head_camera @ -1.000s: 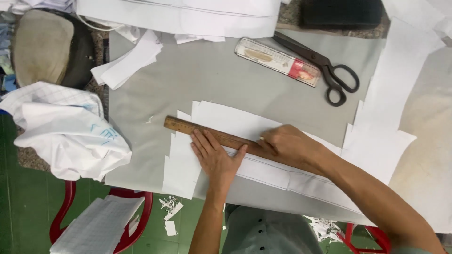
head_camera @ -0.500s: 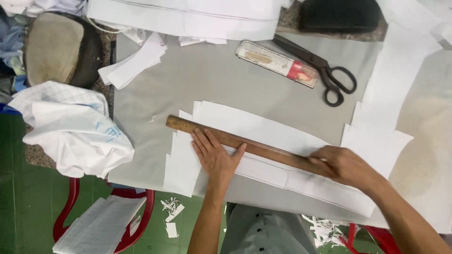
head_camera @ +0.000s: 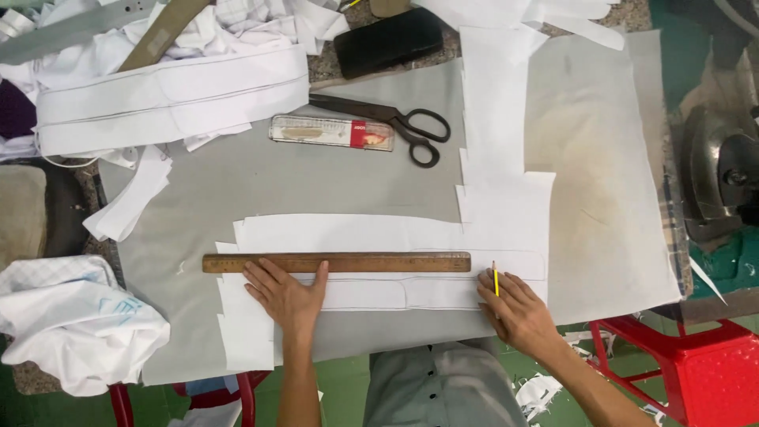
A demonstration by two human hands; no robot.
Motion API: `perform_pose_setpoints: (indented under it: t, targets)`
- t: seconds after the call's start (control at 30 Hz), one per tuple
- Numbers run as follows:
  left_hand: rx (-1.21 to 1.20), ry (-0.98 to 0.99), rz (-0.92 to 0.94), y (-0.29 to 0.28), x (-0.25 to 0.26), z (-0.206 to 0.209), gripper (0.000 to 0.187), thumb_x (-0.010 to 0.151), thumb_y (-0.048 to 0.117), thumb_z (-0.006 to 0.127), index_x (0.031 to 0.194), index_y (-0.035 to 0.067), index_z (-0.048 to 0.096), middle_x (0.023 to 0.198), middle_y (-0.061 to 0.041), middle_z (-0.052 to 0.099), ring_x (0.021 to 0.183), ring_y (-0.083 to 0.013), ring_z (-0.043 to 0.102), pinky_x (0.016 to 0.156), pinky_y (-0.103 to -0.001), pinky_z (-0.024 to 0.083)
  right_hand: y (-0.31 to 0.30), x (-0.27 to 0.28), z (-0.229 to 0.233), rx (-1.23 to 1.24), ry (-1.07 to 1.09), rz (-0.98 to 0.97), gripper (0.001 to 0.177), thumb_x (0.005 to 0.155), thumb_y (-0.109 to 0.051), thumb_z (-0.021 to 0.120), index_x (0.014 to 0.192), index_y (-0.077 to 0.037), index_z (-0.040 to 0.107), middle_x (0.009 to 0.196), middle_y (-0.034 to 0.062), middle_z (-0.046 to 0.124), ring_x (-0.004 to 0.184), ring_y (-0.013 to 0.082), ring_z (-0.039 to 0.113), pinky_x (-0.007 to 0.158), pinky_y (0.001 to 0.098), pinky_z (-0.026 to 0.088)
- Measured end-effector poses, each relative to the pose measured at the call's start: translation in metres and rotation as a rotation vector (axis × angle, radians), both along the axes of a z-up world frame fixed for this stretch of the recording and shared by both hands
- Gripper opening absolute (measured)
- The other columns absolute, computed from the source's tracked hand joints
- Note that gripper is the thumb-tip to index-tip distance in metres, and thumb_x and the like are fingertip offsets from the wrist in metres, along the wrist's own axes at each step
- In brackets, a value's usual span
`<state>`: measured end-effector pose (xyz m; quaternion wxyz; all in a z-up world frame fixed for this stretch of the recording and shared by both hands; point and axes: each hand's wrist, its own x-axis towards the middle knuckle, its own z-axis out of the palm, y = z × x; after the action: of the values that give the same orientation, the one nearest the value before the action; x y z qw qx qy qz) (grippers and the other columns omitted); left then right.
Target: The person irons a large sheet of white paper on a table, then uses a ruler and pencil to draw straight lines and curved shapes on it. They then use scissors to cut the paper along the drawn lines, creating several rectangular and shaped pieces.
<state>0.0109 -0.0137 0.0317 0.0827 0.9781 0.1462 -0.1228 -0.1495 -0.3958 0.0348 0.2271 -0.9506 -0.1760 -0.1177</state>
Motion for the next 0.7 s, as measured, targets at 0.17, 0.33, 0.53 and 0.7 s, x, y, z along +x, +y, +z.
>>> perform_pose_setpoints:
  t: [0.17, 0.33, 0.53, 0.7]
  targets:
    - [-0.049, 0.011, 0.058, -0.055, -0.02, 0.012, 0.131, 0.079, 0.082, 0.051, 0.157, -0.011, 0.0, 0.166, -0.03, -0.007, 0.156, -0.035, -0.013, 0.125, -0.049, -0.013, -0.043, -0.015, -0.004, -0.022, 0.0, 0.06, 0.031, 0.096, -0.013, 0.066, 0.123, -0.001, 0.059, 0.131, 0.0149, 0.068, 0.128, 0.034, 0.061, 0.11, 0.0487, 0.049]
    - [-0.006, -0.042, -0.001, -0.173, -0.066, -0.008, 0.131, 0.08, 0.086, 0.046, 0.157, -0.011, 0.004, 0.165, -0.032, -0.004, 0.155, -0.0424, -0.009, 0.124, -0.053, -0.007, -0.12, -0.039, -0.013, -0.057, 0.043, 0.047, 0.048, 0.093, -0.03, 0.068, 0.129, -0.002, 0.054, 0.143, 0.0189, 0.059, 0.138, 0.0383, 0.054, 0.117, 0.0537, 0.043]
    - [0.042, -0.247, -0.082, -0.24, -0.096, -0.034, 0.131, 0.079, 0.083, 0.056, 0.157, -0.012, 0.012, 0.166, -0.033, 0.005, 0.156, -0.044, 0.002, 0.128, -0.054, 0.003, -0.176, -0.062, -0.049, -0.155, 0.1, 0.091, 0.07, 0.094, -0.051, 0.058, 0.143, -0.002, 0.05, 0.156, 0.0194, 0.048, 0.15, 0.0378, 0.039, 0.127, 0.0554, 0.026]
    - [0.043, -0.283, -0.083, -0.241, -0.1, -0.039, 0.128, 0.081, 0.08, 0.057, 0.158, -0.01, 0.009, 0.167, -0.03, 0.003, 0.157, -0.0423, 0.0, 0.129, -0.054, 0.003, -0.183, -0.065, -0.06, -0.181, 0.108, 0.108, 0.078, 0.095, -0.061, 0.053, 0.148, -0.005, 0.047, 0.157, 0.0187, 0.046, 0.151, 0.0362, 0.038, 0.128, 0.0555, 0.024]
